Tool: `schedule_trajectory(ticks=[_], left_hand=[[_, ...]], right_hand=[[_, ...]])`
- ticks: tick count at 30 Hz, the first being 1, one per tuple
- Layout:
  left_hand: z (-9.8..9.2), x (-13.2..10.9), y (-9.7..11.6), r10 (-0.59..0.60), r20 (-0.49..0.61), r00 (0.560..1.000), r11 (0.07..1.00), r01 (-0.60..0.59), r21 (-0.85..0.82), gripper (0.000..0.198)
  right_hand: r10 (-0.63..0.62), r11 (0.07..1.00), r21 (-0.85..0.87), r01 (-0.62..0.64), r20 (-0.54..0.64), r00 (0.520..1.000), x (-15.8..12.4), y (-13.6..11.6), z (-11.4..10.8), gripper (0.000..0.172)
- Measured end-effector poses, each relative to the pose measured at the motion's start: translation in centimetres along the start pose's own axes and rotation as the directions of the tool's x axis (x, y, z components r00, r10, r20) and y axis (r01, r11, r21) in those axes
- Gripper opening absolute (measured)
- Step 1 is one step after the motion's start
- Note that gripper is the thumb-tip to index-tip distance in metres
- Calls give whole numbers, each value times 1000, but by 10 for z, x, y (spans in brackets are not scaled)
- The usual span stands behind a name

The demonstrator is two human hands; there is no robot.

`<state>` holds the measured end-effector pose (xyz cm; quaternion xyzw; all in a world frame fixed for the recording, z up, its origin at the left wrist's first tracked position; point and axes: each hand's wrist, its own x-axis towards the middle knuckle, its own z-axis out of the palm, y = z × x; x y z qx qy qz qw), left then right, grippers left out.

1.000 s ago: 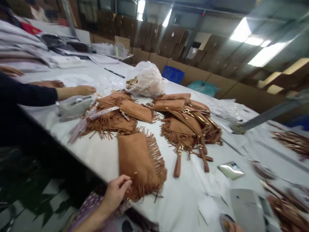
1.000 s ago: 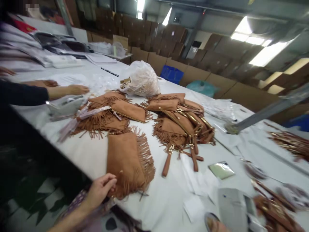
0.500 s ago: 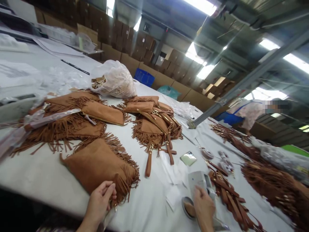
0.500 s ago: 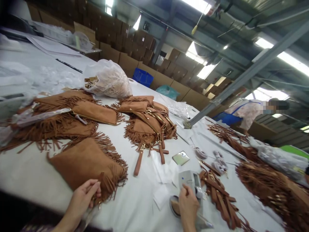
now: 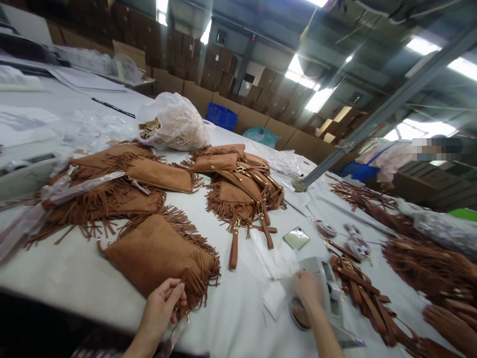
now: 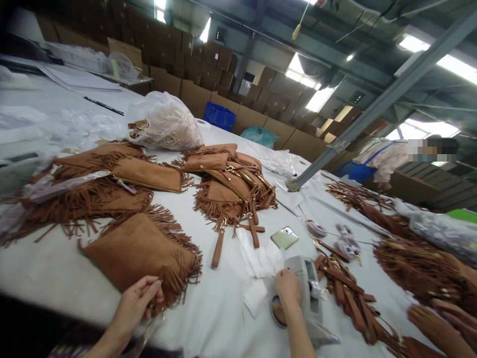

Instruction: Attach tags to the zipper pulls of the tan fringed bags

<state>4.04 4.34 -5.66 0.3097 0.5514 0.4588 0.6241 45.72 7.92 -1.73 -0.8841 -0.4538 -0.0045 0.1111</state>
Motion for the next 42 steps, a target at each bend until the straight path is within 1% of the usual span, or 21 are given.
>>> schedule_trajectory(ticks=[2,4,6,9,11,13,14,15,16,17,18,20,24,26,27,29,32,34,38,40,42], left_hand=[[-1,0,-1,10,13,1000,1000,-10,-1,46],[-3,0,-4,14,31,999,1000,-14,-3,45],[-5,2,-6,9,59,998,1000,-9,0,44],[-7,4,-8,2,109,994,1000,-2,1,42],[-8,4,-6,13,128,992,1000,-12,-10,39],[-9,3,-3,26,151,988,1000,-23,-20,37],[-9,2,-1,29,165,986,999,-25,-22,37],[-9,1,0,28,181,983,999,-24,-24,37],[-10,1,1,25,196,980,999,-20,-27,37],[-10,1,2,20,207,978,999,-14,-33,37],[-11,2,2,14,218,976,999,-7,-36,38],[-13,3,3,2,250,968,1000,5,-28,39],[-17,6,7,-11,338,941,1000,15,-10,38],[-19,6,10,-20,370,929,999,28,-16,35],[-20,6,12,-27,384,923,999,35,-15,34],[-22,6,14,-41,407,913,999,50,-9,31],[-23,6,15,-56,421,905,998,64,-4,30],[-23,7,15,-63,424,904,997,71,-5,30],[-21,9,13,-67,407,911,997,78,-10,31],[-20,10,13,-67,389,919,997,78,-12,33],[-19,10,14,-70,379,923,997,79,-8,34]], right_hand=[[38,992,119,-43,43,998,0,4,-7,22],[88,961,259,-101,61,994,-3,6,-16,18],[142,896,414,-162,78,987,-12,3,-22,16],[145,758,615,-217,166,975,-41,-18,-22,29],[88,612,737,-287,298,951,-69,-42,-15,33],[-20,327,820,-469,502,865,-97,-72,-7,31],[-83,197,809,-554,577,813,-109,-88,-3,30],[-139,92,777,-623,629,765,-120,-103,0,31],[-182,28,743,-669,662,727,-130,-117,2,31],[-215,-3,713,-701,684,697,-139,-130,4,32],[-241,-12,689,-725,701,671,-146,-142,6,33],[-285,20,662,-749,722,630,-159,-159,11,37],[-348,164,657,-736,737,580,-183,-179,30,36],[-350,239,654,-718,747,565,-193,-185,40,38],[-339,268,650,-711,754,562,-197,-187,45,40],[-324,290,659,-694,750,577,-203,-192,51,42],[-382,253,705,-662,702,601,-207,-196,52,38],[-428,236,731,-640,670,607,-209,-197,52,34],[-455,281,758,-588,645,614,-212,-195,52,32],[-485,308,766,-565,637,599,-209,-195,49,33],[-538,343,762,-548,638,551,-204,-195,42,37]])
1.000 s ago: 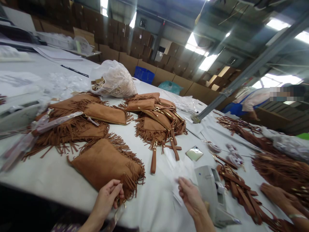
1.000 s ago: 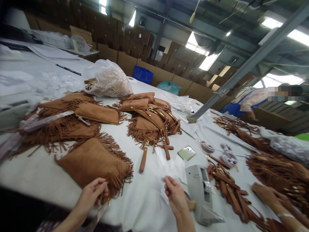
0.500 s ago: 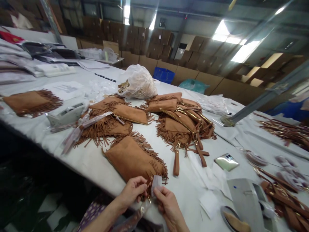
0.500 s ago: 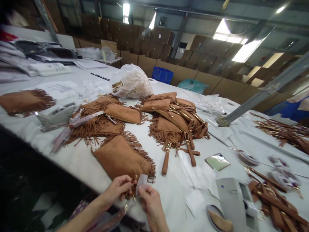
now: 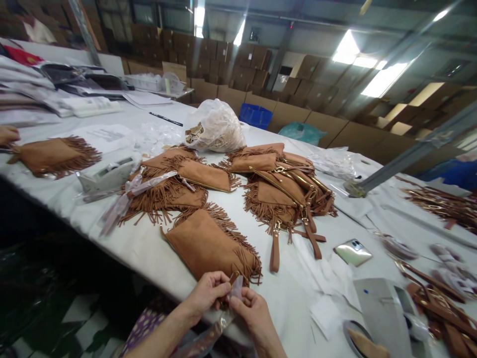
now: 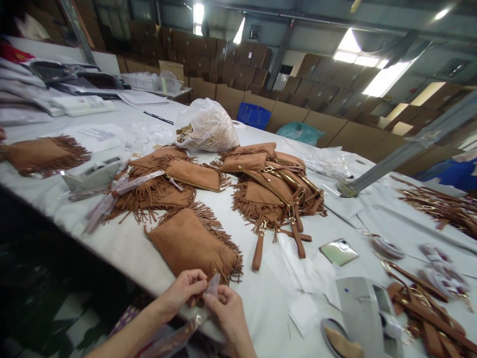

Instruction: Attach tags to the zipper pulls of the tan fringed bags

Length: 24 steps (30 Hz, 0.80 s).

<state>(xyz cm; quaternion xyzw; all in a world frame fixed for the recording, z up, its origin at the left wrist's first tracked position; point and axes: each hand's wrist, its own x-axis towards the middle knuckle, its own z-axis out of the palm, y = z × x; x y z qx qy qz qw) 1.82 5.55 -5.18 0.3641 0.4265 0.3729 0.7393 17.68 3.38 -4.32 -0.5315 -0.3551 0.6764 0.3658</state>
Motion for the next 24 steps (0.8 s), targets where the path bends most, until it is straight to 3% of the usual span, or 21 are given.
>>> schedule_trajectory(ticks=[4,7,9,11,15,19,24], left_hand=[[1,-1,3,-6,15,1000,1000,5,18,36],[2,-3,3,6,19,1000,1000,-6,26,35],[2,-3,1,19,15,1000,999,-20,29,36],[2,-4,-1,32,13,999,999,-33,36,36],[1,-4,-5,49,17,999,997,-50,59,35],[1,-3,-9,66,6,998,994,-66,93,32],[4,-4,-10,87,-18,996,986,-84,141,29]], right_hand=[[-5,989,-149,16,75,997,-5,-23,-6,38],[-32,982,-185,35,23,999,-8,-32,-9,34],[-17,997,-74,12,-77,997,-7,-33,-10,31],[50,987,157,-22,-176,983,-6,-31,-10,27],[166,843,538,1,-263,950,-1,-29,-8,27],[222,764,645,24,-297,929,4,-29,-2,33],[200,787,617,13,-274,941,7,-28,1,33]])
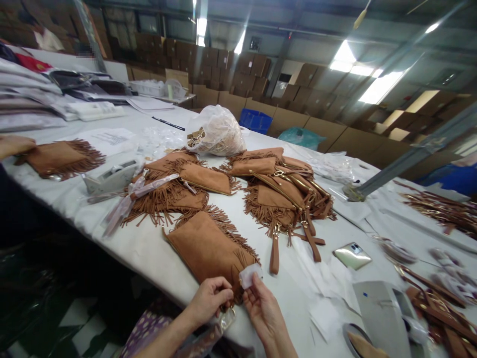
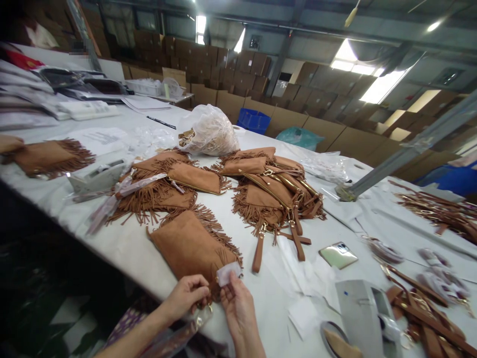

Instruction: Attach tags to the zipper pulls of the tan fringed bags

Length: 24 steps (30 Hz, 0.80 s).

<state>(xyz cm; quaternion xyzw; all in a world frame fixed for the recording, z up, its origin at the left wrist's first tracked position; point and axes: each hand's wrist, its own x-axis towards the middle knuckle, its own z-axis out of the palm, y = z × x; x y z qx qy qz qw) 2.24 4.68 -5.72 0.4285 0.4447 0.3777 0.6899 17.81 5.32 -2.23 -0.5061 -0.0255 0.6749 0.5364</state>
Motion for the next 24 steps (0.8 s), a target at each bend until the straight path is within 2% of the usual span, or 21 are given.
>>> schedule_trajectory(ticks=[7,12,15,18,21,24], left_hand=[[2,-2,4,0,-20,1000,999,1,44,26],[2,-2,5,-8,-36,999,998,10,56,26],[2,-2,5,-14,-42,999,998,17,60,27],[2,-2,5,-15,-55,998,998,18,65,28],[2,-3,4,-12,-70,997,997,17,70,28],[1,-4,3,-13,-77,997,997,19,75,28]], right_hand=[[-50,985,-164,58,51,997,-5,-4,1,31],[-122,923,-349,161,130,984,-8,-3,4,33],[-217,820,-492,293,205,954,-9,-1,3,35],[-315,650,-635,418,275,908,-10,-2,1,39],[-385,493,-723,484,317,867,-12,-2,-1,39],[-405,448,-743,498,328,854,-15,-1,-3,38]])
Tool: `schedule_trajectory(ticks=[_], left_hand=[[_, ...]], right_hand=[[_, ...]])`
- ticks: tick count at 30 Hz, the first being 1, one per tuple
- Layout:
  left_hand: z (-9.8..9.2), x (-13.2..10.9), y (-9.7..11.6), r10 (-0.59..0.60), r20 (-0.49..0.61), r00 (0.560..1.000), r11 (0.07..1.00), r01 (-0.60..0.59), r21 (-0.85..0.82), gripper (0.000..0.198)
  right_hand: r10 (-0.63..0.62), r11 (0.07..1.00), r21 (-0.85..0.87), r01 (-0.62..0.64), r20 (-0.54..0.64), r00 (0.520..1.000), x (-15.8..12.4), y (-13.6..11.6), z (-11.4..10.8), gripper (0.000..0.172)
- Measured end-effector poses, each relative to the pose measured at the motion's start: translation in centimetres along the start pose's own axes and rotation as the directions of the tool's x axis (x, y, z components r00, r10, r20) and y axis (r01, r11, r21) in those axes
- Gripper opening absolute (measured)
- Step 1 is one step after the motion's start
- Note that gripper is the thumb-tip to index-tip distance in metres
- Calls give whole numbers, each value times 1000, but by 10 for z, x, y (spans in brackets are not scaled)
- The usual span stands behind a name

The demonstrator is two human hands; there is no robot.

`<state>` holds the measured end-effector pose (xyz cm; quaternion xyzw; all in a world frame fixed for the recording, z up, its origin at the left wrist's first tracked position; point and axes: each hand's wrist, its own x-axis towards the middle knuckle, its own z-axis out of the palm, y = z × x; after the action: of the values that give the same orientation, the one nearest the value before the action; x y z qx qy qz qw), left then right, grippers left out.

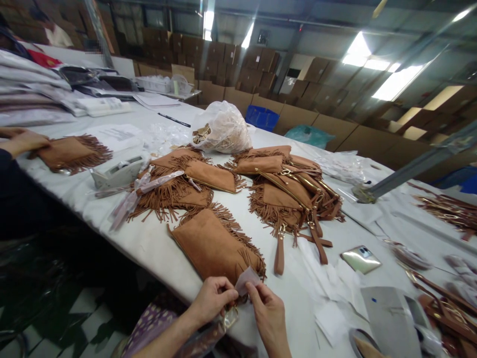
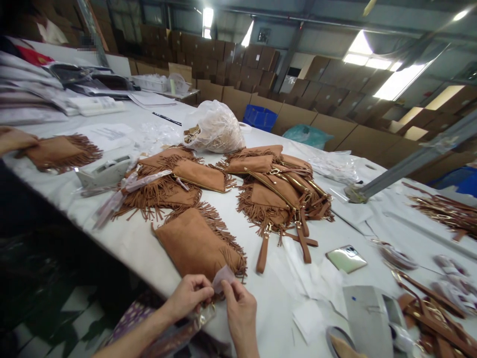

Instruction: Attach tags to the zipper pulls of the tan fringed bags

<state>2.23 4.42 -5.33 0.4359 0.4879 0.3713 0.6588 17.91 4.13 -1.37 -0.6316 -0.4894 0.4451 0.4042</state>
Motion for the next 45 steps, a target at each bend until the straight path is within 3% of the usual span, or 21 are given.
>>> schedule_trajectory(ticks=[5,10,12,15,18,22,26,30,35,45], left_hand=[[0,0,-1,12,5,1000,1000,-12,17,26],[-4,-5,7,53,23,998,998,-54,44,18],[-8,-15,13,130,9,991,982,-130,137,12],[-15,-31,20,222,-30,975,901,-194,388,28],[-18,-38,23,199,-22,980,820,-155,551,19],[-17,-35,23,195,32,980,770,-173,614,17],[-16,-30,23,237,63,970,768,-227,599,20],[-13,-26,23,288,71,955,830,-286,479,19],[-9,-15,22,207,129,970,943,-233,238,20],[-5,-11,15,273,19,962,927,-268,263,10]], right_hand=[[17,997,75,-25,106,994,-4,4,6,34],[108,993,34,-112,81,991,-9,13,11,41],[134,991,9,-134,53,990,-10,17,11,42],[131,991,-23,-131,9,991,-10,23,11,43],[95,995,-25,-94,28,995,-8,24,10,43],[64,997,-44,-62,46,997,-8,19,11,43],[41,999,-34,-37,120,992,-13,15,12,39],[7,998,-61,1,133,991,-15,13,11,35],[2,998,-59,4,92,996,-10,6,9,39],[-174,962,-197,191,103,979,-19,14,21,23]])
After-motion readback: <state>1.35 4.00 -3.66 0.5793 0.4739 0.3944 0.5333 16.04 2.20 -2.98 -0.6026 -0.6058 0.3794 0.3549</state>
